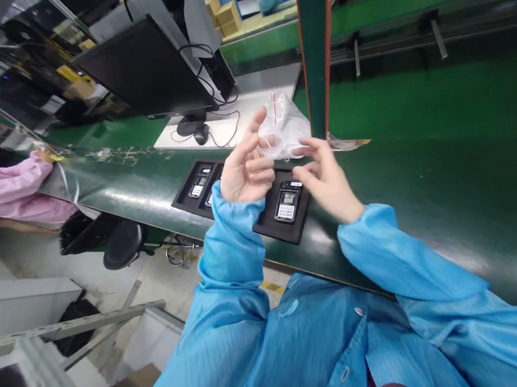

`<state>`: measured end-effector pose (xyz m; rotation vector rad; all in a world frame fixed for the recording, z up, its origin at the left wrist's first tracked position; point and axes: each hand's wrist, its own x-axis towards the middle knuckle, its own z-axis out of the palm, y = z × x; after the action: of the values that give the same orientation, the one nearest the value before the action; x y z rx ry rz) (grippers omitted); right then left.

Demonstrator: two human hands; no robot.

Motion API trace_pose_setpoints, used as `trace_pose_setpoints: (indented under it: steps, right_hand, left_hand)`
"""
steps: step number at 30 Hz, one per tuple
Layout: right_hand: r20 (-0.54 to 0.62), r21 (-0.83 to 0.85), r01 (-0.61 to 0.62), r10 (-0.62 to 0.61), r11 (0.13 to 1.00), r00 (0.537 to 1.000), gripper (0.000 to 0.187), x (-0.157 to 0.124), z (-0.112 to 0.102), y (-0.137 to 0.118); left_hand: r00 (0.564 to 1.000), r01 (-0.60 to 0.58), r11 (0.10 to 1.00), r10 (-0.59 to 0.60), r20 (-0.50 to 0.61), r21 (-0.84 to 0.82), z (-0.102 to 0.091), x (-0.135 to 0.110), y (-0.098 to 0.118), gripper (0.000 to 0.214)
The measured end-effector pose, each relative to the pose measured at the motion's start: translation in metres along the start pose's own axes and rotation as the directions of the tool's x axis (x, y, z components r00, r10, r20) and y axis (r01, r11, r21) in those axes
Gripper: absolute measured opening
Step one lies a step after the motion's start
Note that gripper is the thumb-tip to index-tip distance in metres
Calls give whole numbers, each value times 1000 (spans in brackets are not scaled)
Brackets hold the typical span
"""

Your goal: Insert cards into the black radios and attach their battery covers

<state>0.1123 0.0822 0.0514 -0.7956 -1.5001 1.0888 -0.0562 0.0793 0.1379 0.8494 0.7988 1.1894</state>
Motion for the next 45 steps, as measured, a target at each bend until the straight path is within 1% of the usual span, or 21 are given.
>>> trace_pose_setpoints:
  steps: [1, 3, 4, 6, 12, 14, 17, 18, 20, 22, 23, 25, 27, 30, 32, 34, 37, 39, 41, 43, 45]
  right_hand:
    - [54, 102, -36, 30, 994, 998, 52, 0, 12, -5]
    - [112, 208, -92, 70, 974, 991, 41, -5, 30, -10]
    - [116, 223, -114, 89, 968, 989, 36, -10, 34, -10]
    - [105, 207, -150, 131, 967, 986, 36, -19, 37, -9]
    - [83, 62, -199, 194, 978, 977, 38, -36, 16, 7]
    - [52, -10, -217, 217, 976, 975, 37, -38, 6, 14]
    - [20, -121, -257, 262, 959, 965, 34, -42, -6, 20]
    - [48, -136, -276, 285, 951, 957, 33, -43, -8, 21]
    - [163, -190, -291, 323, 938, 932, 29, -48, -5, 22]
    - [298, -332, -191, 295, 924, 908, 24, -57, 4, 23]
    - [361, -422, -94, 262, 902, 895, 22, -63, 11, 24]
    - [451, -581, 117, 199, 805, 870, 22, -77, 25, 28]
    - [479, -669, 235, 167, 705, 862, 24, -88, 35, 34]
    - [430, -747, 265, 140, 610, 892, 24, -98, 37, 40]
    - [422, -767, 276, 132, 579, 897, 23, -101, 30, 43]
    - [419, -785, 285, 133, 550, 898, 22, -104, 16, 42]
    - [371, -802, 234, 151, 549, 916, 20, -115, -13, 37]
    - [317, -800, 168, 168, 576, 933, 17, -129, -37, 32]
    - [246, -800, 90, 188, 593, 951, 16, -146, -63, 27]
    - [166, -809, 13, 207, 588, 964, 15, -166, -88, 20]
    - [91, -819, -56, 225, 571, 970, 16, -183, -110, 11]
  left_hand:
    - [1000, -17, 999, 18, -24, 28, 1, -10, -6, 33]
    - [997, -30, 999, 33, -71, 42, -1, -26, -17, 35]
    - [995, -31, 999, 34, -96, 37, -3, -32, -22, 35]
    - [987, -23, 999, 30, -157, 42, -11, -41, -32, 34]
    - [935, 12, 987, 46, -351, 160, -45, -53, -47, 39]
    - [920, 12, 983, 61, -388, 182, -56, -55, -50, 41]
    - [914, -35, 984, 102, -393, 175, -72, -58, -53, 46]
    - [917, -56, 985, 117, -381, 166, -76, -59, -54, 47]
    - [927, -97, 984, 143, -347, 149, -83, -62, -55, 49]
    - [931, -123, 982, 165, -326, 147, -88, -64, -56, 49]
    - [929, -129, 980, 173, -328, 153, -90, -65, -56, 50]
    - [915, -115, 976, 177, -363, 186, -94, -66, -56, 50]
    - [894, -64, 969, 162, -418, 240, -99, -67, -58, 49]
    - [870, 1, 960, 137, -473, 280, -109, -66, -66, 44]
    - [871, -10, 971, 126, -475, 240, -115, -65, -73, 39]
    - [889, -46, 986, 114, -444, 161, -116, -64, -80, 36]
    - [936, -84, 996, 90, -339, 32, -105, -62, -92, 37]
    - [969, -58, 997, 44, -245, -53, -91, -60, -101, 41]
    - [992, 11, 991, -28, -122, -134, -71, -58, -110, 51]
    - [995, 100, 981, -103, -12, -164, -49, -55, -118, 63]
    - [980, 200, 972, -197, 36, -121, -23, -53, -122, 72]
